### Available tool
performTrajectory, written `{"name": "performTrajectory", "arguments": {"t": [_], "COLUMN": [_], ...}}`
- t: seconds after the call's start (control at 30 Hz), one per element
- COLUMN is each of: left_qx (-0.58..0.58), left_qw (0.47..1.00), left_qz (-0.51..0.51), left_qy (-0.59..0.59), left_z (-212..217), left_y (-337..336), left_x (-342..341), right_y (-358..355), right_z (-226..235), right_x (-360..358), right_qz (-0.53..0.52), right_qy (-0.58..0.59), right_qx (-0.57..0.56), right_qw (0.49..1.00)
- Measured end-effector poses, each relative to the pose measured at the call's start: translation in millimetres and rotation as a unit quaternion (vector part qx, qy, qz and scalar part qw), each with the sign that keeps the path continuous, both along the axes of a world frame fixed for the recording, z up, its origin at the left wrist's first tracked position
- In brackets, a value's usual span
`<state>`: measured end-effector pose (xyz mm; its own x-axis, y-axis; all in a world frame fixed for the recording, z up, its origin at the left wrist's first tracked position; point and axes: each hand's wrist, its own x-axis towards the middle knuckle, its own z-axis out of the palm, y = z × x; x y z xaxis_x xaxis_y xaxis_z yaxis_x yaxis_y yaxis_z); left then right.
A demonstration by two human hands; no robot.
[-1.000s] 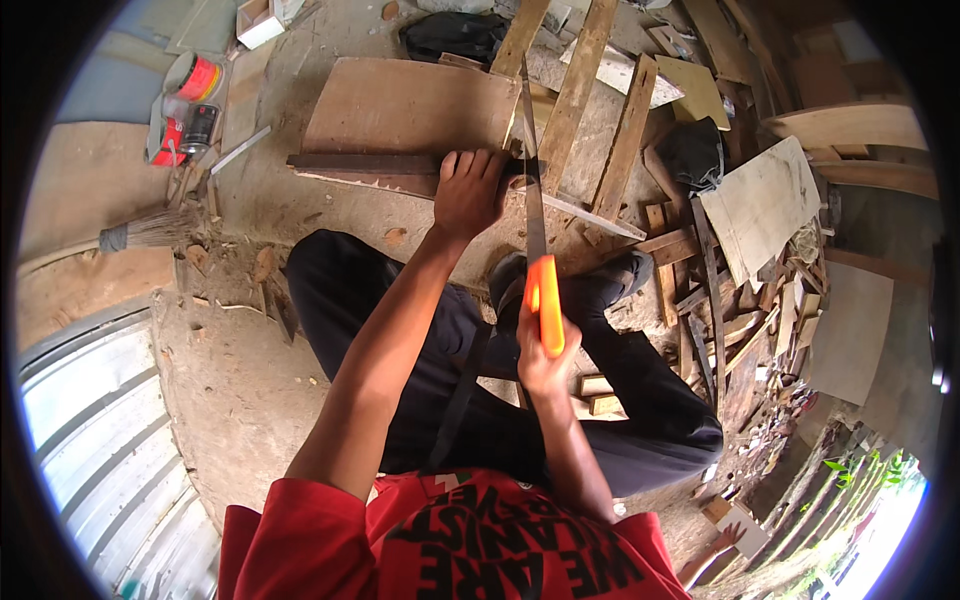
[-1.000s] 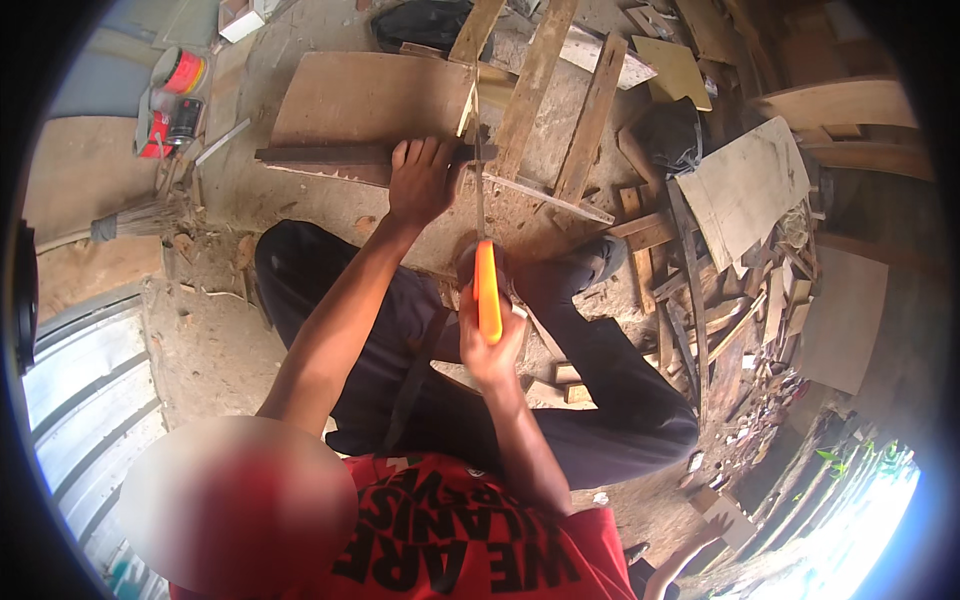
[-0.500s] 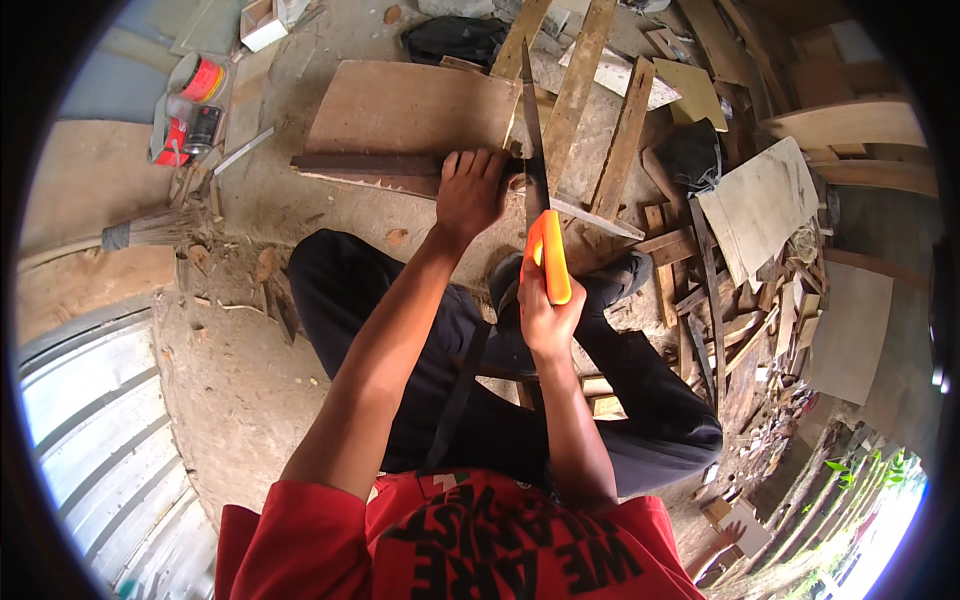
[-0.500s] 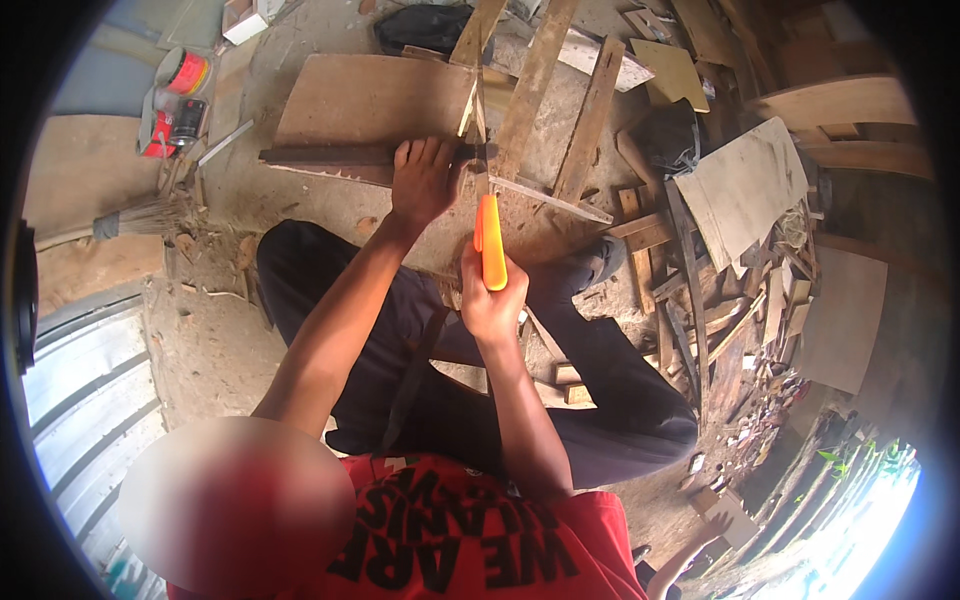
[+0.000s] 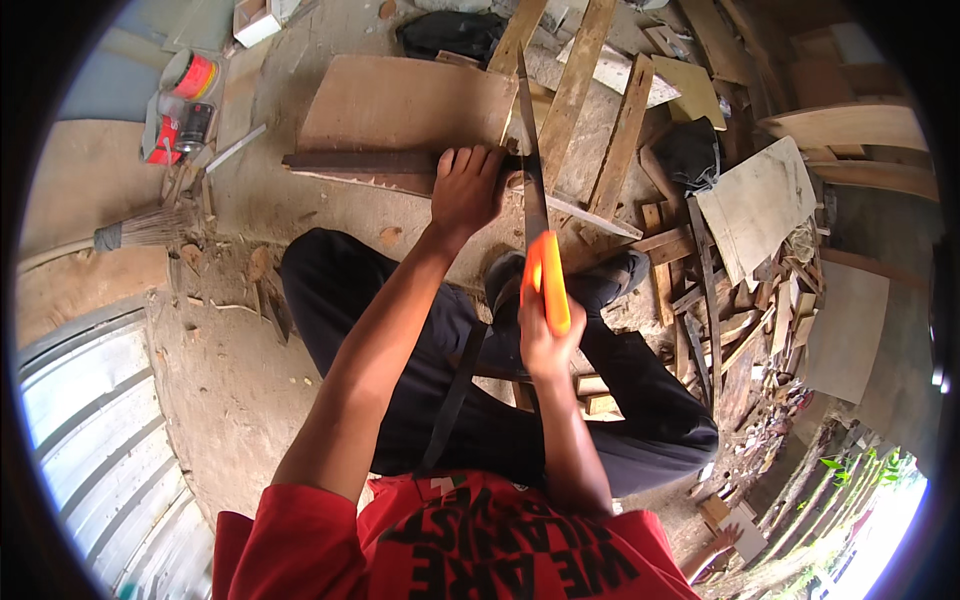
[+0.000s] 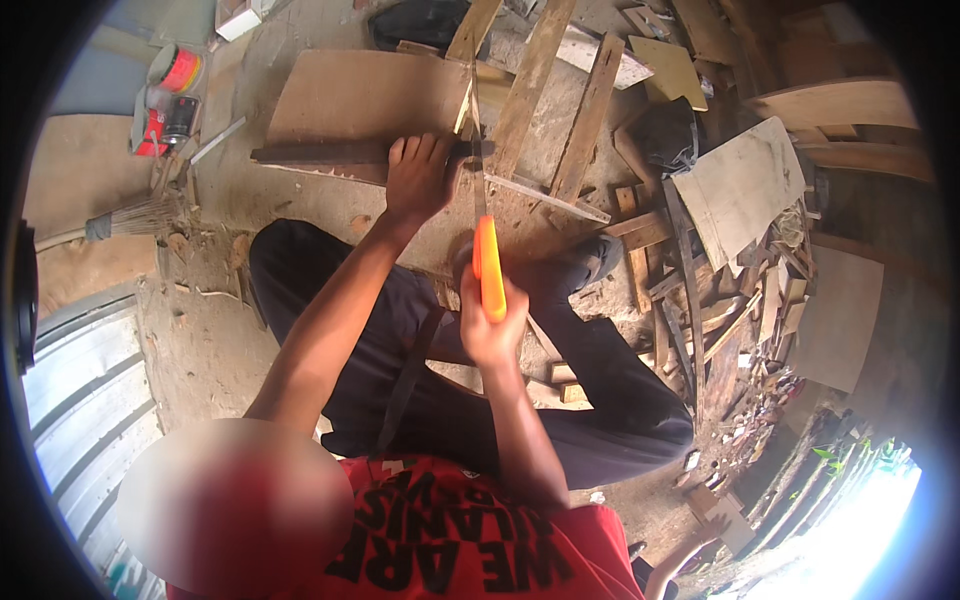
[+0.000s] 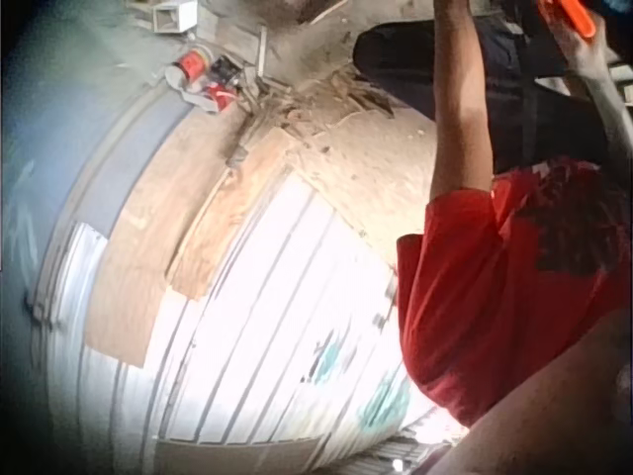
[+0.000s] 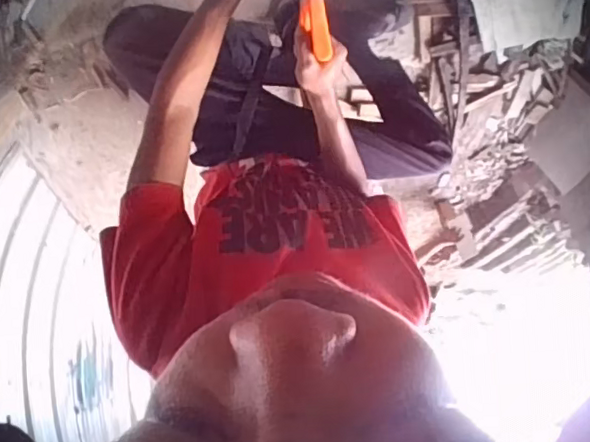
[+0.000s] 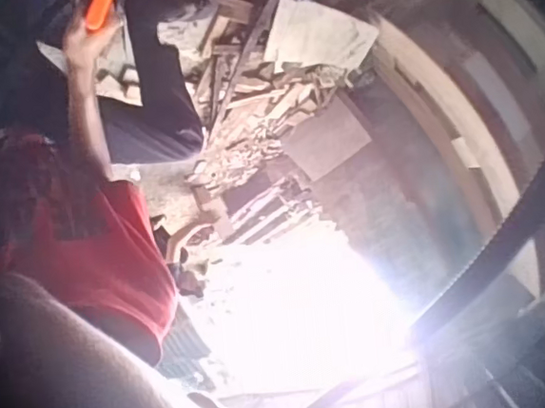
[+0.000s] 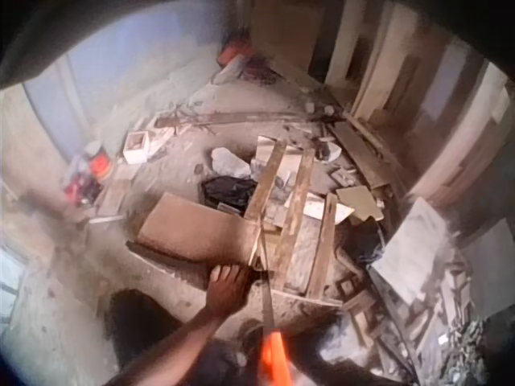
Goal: The person sits cross-legged on the floor and uses a hand saw to cut a piece of wood clamped to a makeshift workbench. The person maintains a steady sawing motion throughout the clip.
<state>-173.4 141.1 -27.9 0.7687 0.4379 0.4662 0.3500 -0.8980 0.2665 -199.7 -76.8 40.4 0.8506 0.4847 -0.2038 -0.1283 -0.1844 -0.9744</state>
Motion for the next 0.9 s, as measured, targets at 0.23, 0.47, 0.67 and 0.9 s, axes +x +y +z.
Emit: {"name": "performTrajectory", "arguments": {"t": [0.23,0.47,0.67,0.9], "left_qx": [0.057,0.029,0.031,0.036], "left_qw": [0.995,0.996,0.996,0.997], "left_qz": [-0.071,-0.062,-0.061,-0.043], "left_qy": [0.028,0.061,0.06,0.044], "left_z": [-10,-7,-7,-6], "left_y": [1,2,1,-1], "left_x": [-11,-4,-2,1], "right_y": [-6,-82,-75,-37], "right_z": [2,10,2,34], "right_x": [-3,-67,-42,-37], "right_qz": [-0.01,-0.021,-0.018,-0.037], "right_qy": [0.035,-0.073,-0.069,-0.011], "right_qx": [0.035,-0.006,0.029,-0.002], "right_qw": [0.999,0.997,0.997,0.999]}}
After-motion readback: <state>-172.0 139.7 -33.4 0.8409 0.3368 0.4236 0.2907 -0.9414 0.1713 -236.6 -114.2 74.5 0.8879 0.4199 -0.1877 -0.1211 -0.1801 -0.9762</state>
